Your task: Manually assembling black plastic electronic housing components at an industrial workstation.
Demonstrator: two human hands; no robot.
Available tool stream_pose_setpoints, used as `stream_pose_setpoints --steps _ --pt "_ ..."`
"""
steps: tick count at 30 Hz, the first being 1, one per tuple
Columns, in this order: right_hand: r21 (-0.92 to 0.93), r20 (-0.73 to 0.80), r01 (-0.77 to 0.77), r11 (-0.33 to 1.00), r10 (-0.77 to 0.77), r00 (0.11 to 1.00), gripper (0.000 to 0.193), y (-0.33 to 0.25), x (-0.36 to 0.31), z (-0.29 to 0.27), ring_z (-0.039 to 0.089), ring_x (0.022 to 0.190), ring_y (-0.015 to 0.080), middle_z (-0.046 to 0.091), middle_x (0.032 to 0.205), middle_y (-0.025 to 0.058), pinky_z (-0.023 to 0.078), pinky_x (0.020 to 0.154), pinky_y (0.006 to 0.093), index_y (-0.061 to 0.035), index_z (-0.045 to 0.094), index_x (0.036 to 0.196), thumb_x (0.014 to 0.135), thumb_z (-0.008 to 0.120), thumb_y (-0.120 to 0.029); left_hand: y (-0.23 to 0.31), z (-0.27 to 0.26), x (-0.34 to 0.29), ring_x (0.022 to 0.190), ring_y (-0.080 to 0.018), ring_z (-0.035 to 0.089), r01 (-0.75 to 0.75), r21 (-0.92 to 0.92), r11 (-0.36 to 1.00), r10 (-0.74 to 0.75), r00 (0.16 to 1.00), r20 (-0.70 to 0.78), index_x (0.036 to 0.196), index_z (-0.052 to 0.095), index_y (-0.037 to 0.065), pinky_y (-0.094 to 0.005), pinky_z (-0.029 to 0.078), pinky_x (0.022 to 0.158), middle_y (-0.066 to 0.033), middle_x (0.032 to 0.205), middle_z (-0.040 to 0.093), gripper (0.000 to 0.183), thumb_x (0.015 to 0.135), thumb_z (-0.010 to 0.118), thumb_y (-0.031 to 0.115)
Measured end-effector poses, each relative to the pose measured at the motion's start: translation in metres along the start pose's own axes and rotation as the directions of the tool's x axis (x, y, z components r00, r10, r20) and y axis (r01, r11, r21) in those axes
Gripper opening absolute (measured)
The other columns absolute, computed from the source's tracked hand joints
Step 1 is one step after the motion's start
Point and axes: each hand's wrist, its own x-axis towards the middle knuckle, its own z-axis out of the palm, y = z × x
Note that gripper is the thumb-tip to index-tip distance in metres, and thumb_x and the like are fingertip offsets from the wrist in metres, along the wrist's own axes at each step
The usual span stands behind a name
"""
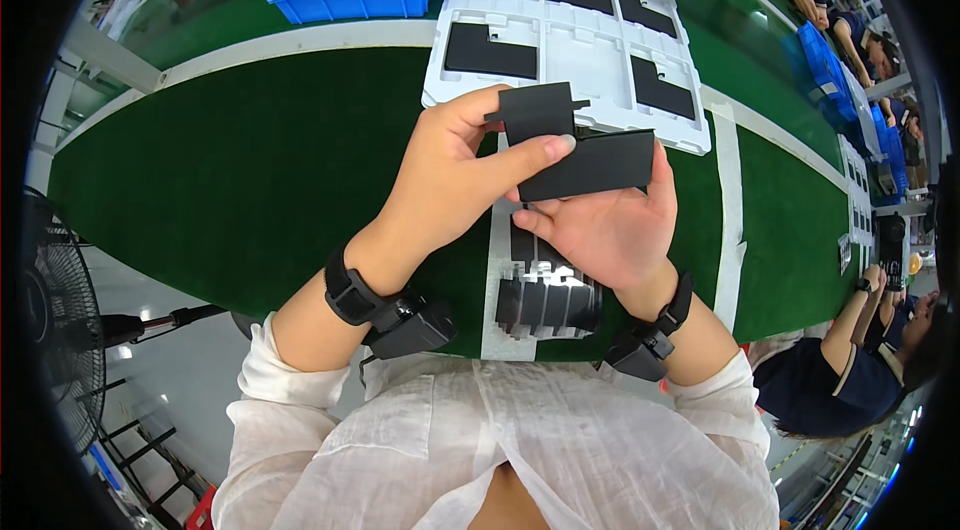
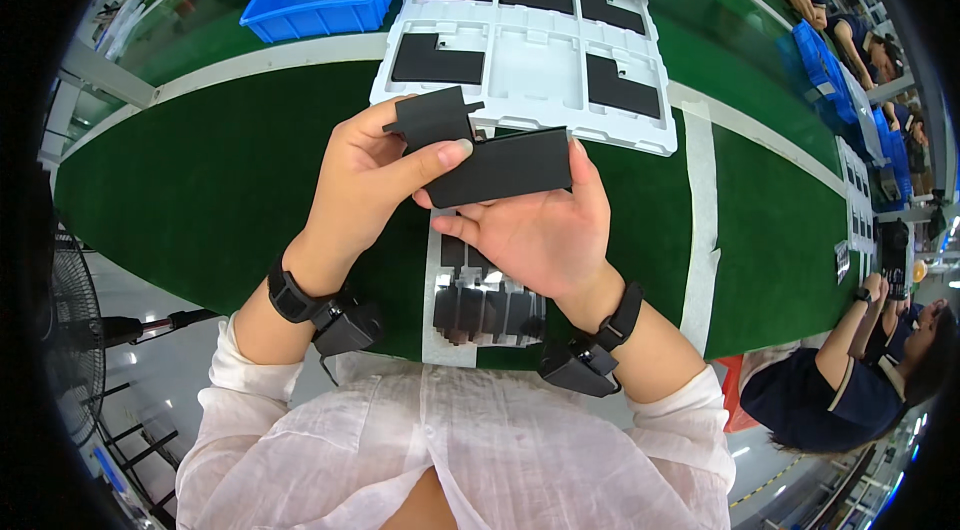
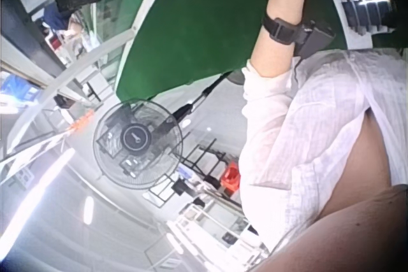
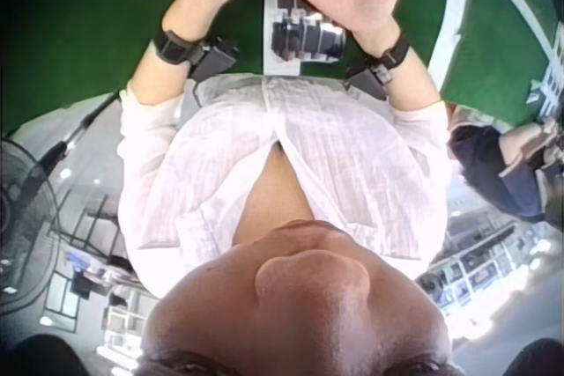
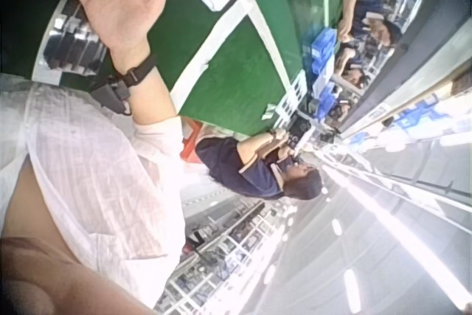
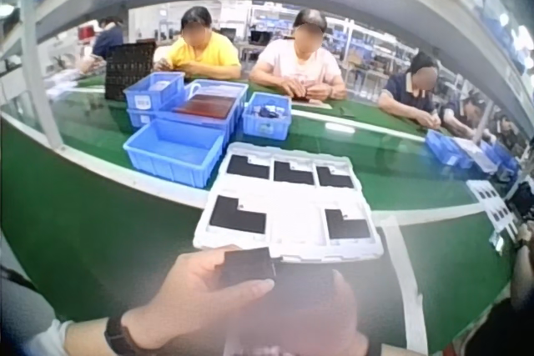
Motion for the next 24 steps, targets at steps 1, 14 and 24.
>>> stream_pose_setpoints --steps 1,14,24 --pt "0.002 -0.004 -0.001 1.000 0.001 1.000 0.073 0.001 0.000 -0.001 0.041 0.113 0.0361 0.043 0.126 0.0145 0.033 0.093 0.0421 -0.0034 0.034 0.130 0.085 0.018 -0.059 -0.002 -0.002 0.000 0.060 -0.0054 0.053 0.004 -0.002 1.000 -0.004 1.000 -0.001 0.089 0.062 0.001 -0.0172 0.042 0.046 -0.0033 0.078 0.061 0.018 0.074 0.067 0.010" --pt "-0.313 -0.298 -0.074 0.947 -0.024 0.954 0.064 0.004 -0.001 -0.001 0.049 0.109 0.0341 0.051 0.115 0.0219 0.034 0.097 0.0449 0.0049 0.038 0.123 0.092 0.016 -0.046 -0.011 -0.022 0.005 0.077 -0.0109 0.058 0.039 0.097 0.995 -0.036 0.999 -0.039 0.095 0.062 -0.002 -0.0239 0.047 0.071 -0.0085 0.087 0.063 0.021 0.075 0.065 0.002" --pt "-0.475 -0.282 -0.019 0.880 -0.132 0.950 0.042 0.008 -0.001 0.003 0.055 0.102 0.0291 0.056 0.109 0.0178 0.040 0.093 0.0418 0.0036 0.045 0.116 0.094 0.034 -0.031 -0.001 -0.015 0.002 0.067 -0.0052 0.054 0.010 -0.151 0.989 -0.033 0.988 -0.151 0.086 0.063 -0.002 -0.0199 0.045 0.061 -0.0057 0.076 0.063 0.018 0.074 0.068 0.010"
